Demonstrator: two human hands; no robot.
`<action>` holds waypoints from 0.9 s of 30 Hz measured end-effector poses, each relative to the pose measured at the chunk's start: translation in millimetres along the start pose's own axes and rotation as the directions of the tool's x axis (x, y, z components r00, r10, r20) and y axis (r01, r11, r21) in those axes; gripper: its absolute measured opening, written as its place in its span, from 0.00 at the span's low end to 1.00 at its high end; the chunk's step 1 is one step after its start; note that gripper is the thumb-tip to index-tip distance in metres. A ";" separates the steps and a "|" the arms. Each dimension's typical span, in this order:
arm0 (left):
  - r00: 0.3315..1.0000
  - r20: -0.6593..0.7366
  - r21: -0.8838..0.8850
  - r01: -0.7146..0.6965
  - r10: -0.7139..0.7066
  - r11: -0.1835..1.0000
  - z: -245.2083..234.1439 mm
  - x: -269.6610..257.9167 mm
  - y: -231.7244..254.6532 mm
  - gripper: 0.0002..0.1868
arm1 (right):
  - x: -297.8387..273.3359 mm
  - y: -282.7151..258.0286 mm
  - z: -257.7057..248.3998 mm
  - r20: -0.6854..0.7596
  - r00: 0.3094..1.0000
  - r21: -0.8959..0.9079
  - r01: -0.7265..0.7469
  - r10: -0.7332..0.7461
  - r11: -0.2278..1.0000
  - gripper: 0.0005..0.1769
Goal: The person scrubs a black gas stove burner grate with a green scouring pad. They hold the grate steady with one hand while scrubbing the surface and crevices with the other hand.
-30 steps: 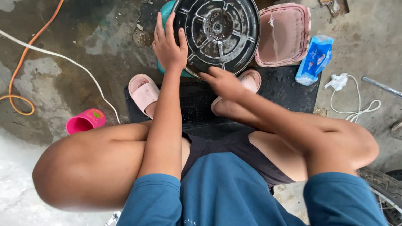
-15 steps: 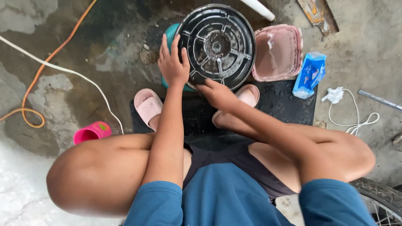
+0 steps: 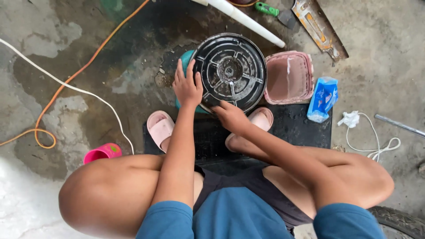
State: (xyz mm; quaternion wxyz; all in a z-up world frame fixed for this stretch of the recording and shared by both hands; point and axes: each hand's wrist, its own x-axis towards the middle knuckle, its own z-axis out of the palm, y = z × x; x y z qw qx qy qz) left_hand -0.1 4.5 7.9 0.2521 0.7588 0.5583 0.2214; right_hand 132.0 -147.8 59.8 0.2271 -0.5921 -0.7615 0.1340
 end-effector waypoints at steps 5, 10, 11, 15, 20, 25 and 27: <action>1.000 0.030 0.021 0.005 -0.006 1.000 -4.9 -0.9 4.3 0.22 | -4.0 5.1 8.8 0.037 0.999 -0.051 -0.037 0.039 0.998 0.06; 0.999 0.034 0.021 0.002 -0.002 1.000 -1.6 -0.8 0.9 0.22 | 34.4 -3.0 30.1 0.029 0.982 -0.352 0.187 -0.189 0.917 0.05; 0.999 0.040 0.019 -0.001 0.000 1.000 -2.1 -0.6 0.7 0.22 | 34.0 -3.9 28.4 0.048 0.981 -0.381 0.191 -0.186 0.905 0.05; 0.999 0.035 0.005 0.000 0.000 1.000 -0.7 -1.3 -0.5 0.22 | -3.6 0.5 11.6 0.044 0.999 -0.088 -0.024 0.028 0.996 0.06; 1.000 0.028 0.014 0.011 -0.011 1.000 -7.1 -2.1 6.7 0.22 | 0.4 8.8 7.4 0.060 0.998 -0.050 -0.023 0.026 0.998 0.03; 0.999 0.042 0.014 -0.002 0.001 1.000 0.7 -0.4 -1.7 0.23 | 33.8 2.4 43.6 0.052 0.995 0.007 -0.090 0.089 0.996 0.02; 0.999 0.042 -0.020 -0.022 0.023 1.000 1.1 0.7 -3.6 0.23 | 27.1 2.5 37.9 0.054 0.996 -0.090 -0.059 0.064 0.994 0.07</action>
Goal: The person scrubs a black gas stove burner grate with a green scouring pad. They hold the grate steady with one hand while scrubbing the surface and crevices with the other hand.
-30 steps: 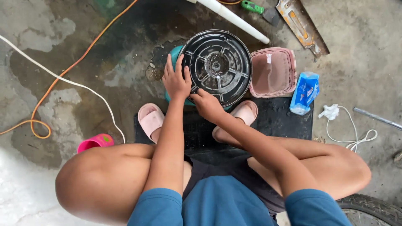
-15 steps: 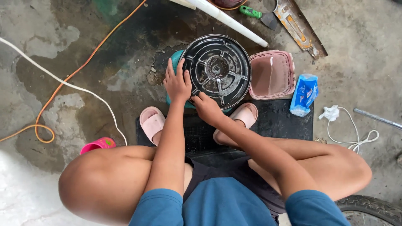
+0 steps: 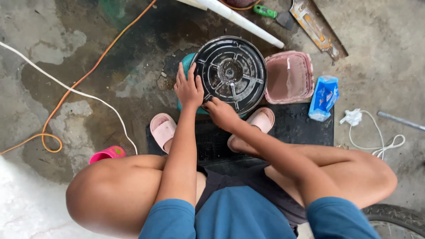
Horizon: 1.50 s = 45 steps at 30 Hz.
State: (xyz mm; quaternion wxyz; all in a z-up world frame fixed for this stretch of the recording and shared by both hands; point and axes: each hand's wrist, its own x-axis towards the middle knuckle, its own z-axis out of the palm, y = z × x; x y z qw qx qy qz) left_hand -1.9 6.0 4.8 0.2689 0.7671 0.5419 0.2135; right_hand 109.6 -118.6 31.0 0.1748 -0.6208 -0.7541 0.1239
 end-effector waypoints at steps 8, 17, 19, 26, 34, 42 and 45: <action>1.000 -0.013 0.041 0.022 -0.022 0.999 -1.2 -3.8 6.5 0.22 | -19.7 9.2 -29.3 0.067 0.997 0.072 0.038 -0.043 0.997 0.02; 0.998 -0.066 0.023 -0.014 0.016 1.000 2.1 -0.2 1.6 0.21 | -29.3 14.5 -22.8 0.017 1.000 -0.025 0.003 -0.003 1.000 0.02; 0.998 -0.069 0.020 -0.010 0.012 1.000 2.1 -3.9 2.2 0.20 | -39.6 20.6 -29.4 0.056 0.998 -0.059 0.038 -0.034 0.998 0.03; 1.000 -0.027 0.034 0.000 0.001 0.999 1.2 0.1 0.6 0.21 | -2.5 -1.0 -17.0 0.030 1.000 0.237 -0.002 -0.006 0.972 0.04; 1.000 -0.029 0.014 0.011 -0.010 1.000 -3.7 -5.8 8.2 0.20 | -36.7 8.5 -36.7 0.038 0.997 0.112 -0.073 0.070 0.991 0.04; 1.000 -0.022 -0.003 -0.001 0.001 1.000 -2.7 -3.3 2.9 0.21 | -10.2 -24.1 -24.0 -0.063 0.989 0.031 -0.135 0.137 0.990 0.04; 0.999 -0.053 -0.014 0.006 -0.007 1.000 -2.7 -5.3 6.5 0.21 | -42.8 2.7 -23.1 0.038 0.985 -0.047 -0.165 0.167 0.985 0.03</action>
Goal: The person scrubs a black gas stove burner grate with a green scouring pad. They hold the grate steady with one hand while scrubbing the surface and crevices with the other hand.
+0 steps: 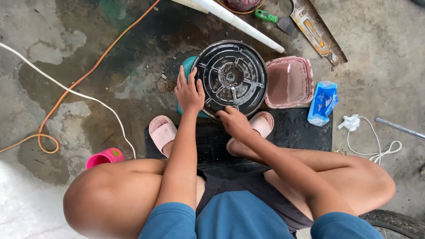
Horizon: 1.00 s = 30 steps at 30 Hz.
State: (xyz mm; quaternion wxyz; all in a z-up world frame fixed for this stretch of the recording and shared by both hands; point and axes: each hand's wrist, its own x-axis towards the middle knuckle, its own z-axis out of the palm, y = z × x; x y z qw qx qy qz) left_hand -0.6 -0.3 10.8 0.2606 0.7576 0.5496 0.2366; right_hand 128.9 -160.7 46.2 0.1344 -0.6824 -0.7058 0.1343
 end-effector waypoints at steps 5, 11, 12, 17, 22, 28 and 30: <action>1.000 -0.008 0.028 -0.003 0.003 1.000 -1.2 -0.2 -0.3 0.21 | 21.8 -16.2 4.6 -0.012 1.000 0.108 0.021 -0.020 0.994 0.03; 0.990 -0.118 0.040 -0.069 0.074 0.997 20.0 2.6 -14.9 0.22 | 6.1 7.2 9.7 0.048 0.998 0.133 -0.034 0.027 0.991 0.10; 0.968 -0.211 0.082 -0.120 0.135 0.989 23.4 -0.5 -22.0 0.24 | -6.4 15.2 11.7 0.090 0.995 0.155 -0.054 0.040 0.986 0.13; 0.981 -0.170 0.134 -0.067 0.089 0.989 22.0 -0.6 -15.9 0.22 | 12.3 -10.5 -33.3 0.014 0.999 0.227 0.039 -0.044 0.973 0.15; 0.972 -0.195 0.126 -0.104 0.128 0.987 26.2 -3.5 -23.7 0.21 | 27.1 -31.4 -23.0 -0.069 0.998 0.224 0.005 0.011 0.975 0.14; 0.980 -0.172 0.130 -0.078 0.099 0.988 22.9 -5.7 -17.4 0.22 | -4.9 10.0 -46.6 0.014 0.993 0.153 0.118 -0.121 0.981 0.13; 0.982 -0.168 0.126 -0.062 0.083 0.990 23.0 -3.9 -14.3 0.22 | 2.1 7.1 -34.6 0.051 0.995 0.048 0.084 -0.087 0.995 0.08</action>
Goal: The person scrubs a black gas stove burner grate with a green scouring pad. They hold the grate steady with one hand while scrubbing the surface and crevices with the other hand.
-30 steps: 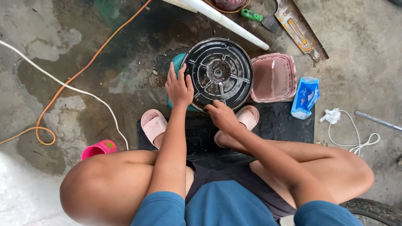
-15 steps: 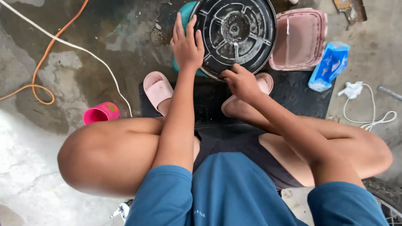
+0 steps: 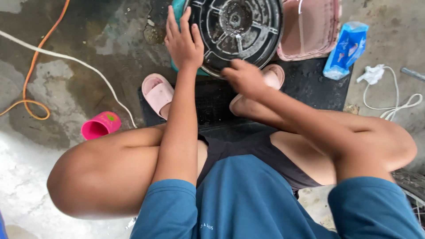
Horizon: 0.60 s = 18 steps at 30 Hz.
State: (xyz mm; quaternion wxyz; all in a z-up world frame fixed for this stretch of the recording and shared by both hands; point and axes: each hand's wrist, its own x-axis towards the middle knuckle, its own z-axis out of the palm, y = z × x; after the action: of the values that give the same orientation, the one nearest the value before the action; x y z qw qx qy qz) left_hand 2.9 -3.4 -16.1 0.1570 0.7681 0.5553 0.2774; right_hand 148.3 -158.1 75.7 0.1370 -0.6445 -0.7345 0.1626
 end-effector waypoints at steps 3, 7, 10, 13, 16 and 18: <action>1.000 0.007 0.006 -0.006 0.006 1.000 -3.7 0.4 -0.1 0.21 | 29.7 -32.9 12.6 -0.082 0.996 0.132 -0.032 0.044 0.991 0.11; 1.000 -0.009 -0.024 -0.025 0.025 0.999 -0.5 -0.2 -4.8 0.21 | 16.6 -20.3 3.6 -0.119 0.992 0.201 -0.023 0.047 0.979 0.15; 1.000 0.013 -0.043 -0.016 0.016 0.999 -3.1 -1.5 -2.7 0.20 | -9.3 2.3 -13.2 -0.030 0.999 0.074 0.013 -0.011 0.997 0.17; 1.000 -0.001 -0.001 -0.011 0.011 1.000 -3.0 0.1 -0.3 0.18 | -8.8 5.5 -24.7 -0.013 0.996 0.116 0.087 -0.086 0.989 0.13; 1.000 0.000 -0.007 -0.003 0.003 1.000 -4.8 3.5 2.3 0.19 | 11.9 -12.0 -3.9 -0.061 0.996 0.021 0.069 -0.068 0.997 0.12; 1.000 -0.019 -0.016 -0.024 0.024 1.000 -1.7 0.5 -2.1 0.20 | 26.3 -36.9 5.7 -0.191 0.981 0.200 0.002 0.037 0.980 0.11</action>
State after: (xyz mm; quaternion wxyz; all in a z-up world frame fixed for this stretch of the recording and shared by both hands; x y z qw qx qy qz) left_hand 0.4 -2.4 -15.8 0.1546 0.7707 0.5453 0.2911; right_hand 109.2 -136.7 85.6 0.2702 -0.6466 -0.6920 0.1731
